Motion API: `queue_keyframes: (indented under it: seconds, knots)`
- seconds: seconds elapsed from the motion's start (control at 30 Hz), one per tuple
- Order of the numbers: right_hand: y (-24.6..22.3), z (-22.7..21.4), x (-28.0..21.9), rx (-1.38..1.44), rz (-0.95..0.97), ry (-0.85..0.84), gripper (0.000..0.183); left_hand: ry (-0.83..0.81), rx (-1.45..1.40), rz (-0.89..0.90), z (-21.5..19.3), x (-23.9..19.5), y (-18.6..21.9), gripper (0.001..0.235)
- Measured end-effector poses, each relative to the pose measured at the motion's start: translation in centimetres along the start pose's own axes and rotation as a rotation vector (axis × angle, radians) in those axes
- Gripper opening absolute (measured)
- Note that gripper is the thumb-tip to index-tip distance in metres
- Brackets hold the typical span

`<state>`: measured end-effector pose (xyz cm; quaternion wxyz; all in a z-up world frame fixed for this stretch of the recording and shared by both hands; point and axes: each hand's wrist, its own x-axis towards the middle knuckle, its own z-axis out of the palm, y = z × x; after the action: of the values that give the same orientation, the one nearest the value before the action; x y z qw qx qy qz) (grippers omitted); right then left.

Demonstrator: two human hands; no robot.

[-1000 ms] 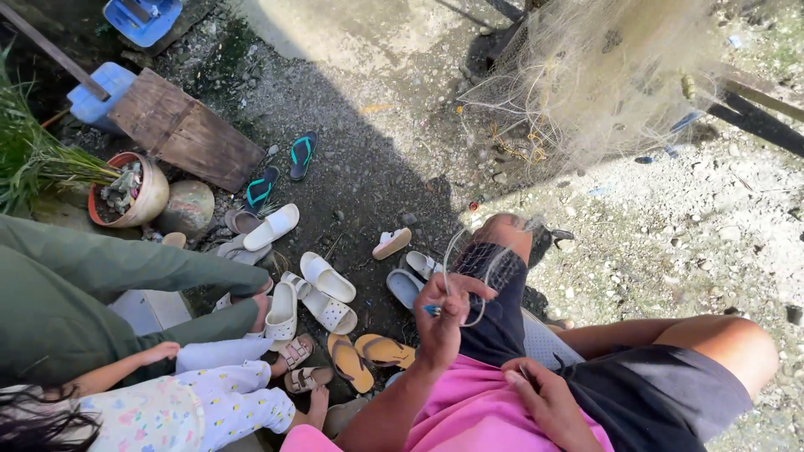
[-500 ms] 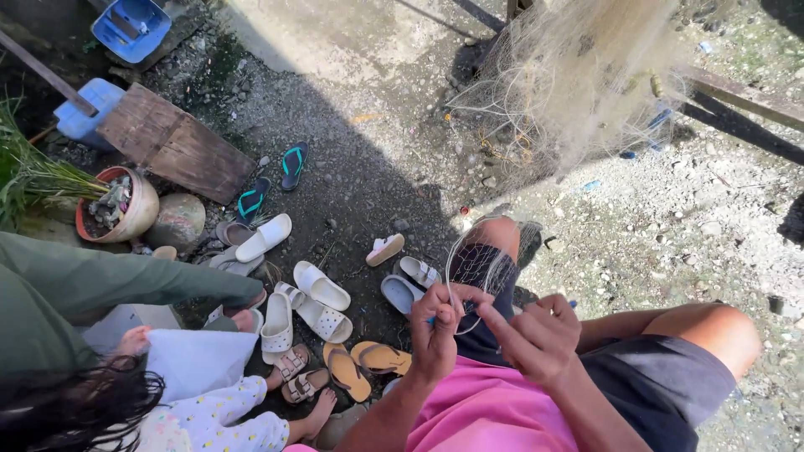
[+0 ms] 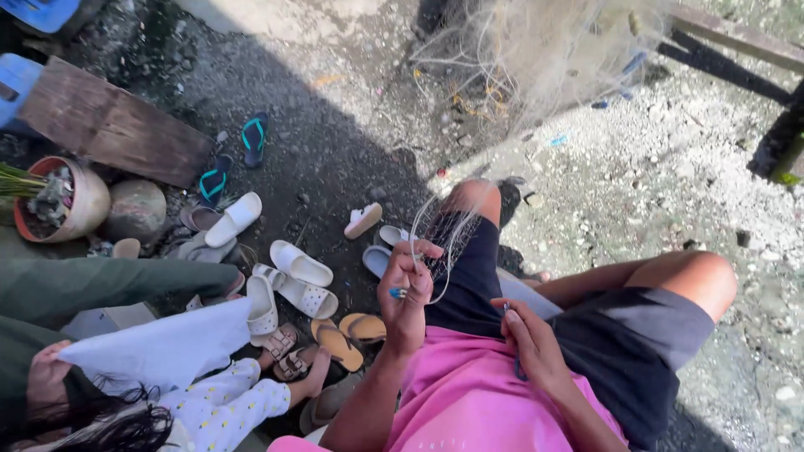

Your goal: Repairing a fishing net by threading line through the mesh using a netting needle.

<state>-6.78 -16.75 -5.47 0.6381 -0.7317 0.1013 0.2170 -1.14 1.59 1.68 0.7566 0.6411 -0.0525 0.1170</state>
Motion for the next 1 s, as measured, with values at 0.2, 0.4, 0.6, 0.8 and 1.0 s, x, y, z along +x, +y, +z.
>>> queue_keyframes:
  seconds: [0.2,0.4,0.6,0.8,1.0]
  knots:
    - [-6.9,-0.3,-0.9,-0.060,-0.511,0.132,0.014,0.031,-0.430,-0.047,-0.2,-1.8,-3.0,0.033]
    - [-11.4,1.2,-1.1,-0.119,-0.717,0.207,0.012,-0.004,-0.446,-0.023,-0.2,-2.3,-3.0,0.030]
    - [-11.1,1.7,-0.4,-0.276,-0.822,0.268,0.020,0.037,-0.417,-0.036,-0.5,-2.6,-3.4,0.031]
    - [-11.4,1.4,-0.3,-0.282,-0.863,0.244,0.017,0.043,-0.262,0.040,0.6,-1.9,-1.8,0.029]
    - [-11.3,1.5,-0.2,-0.314,-0.895,0.258,0.015,0.028,-0.176,0.063,0.0,-1.7,-1.9,0.030]
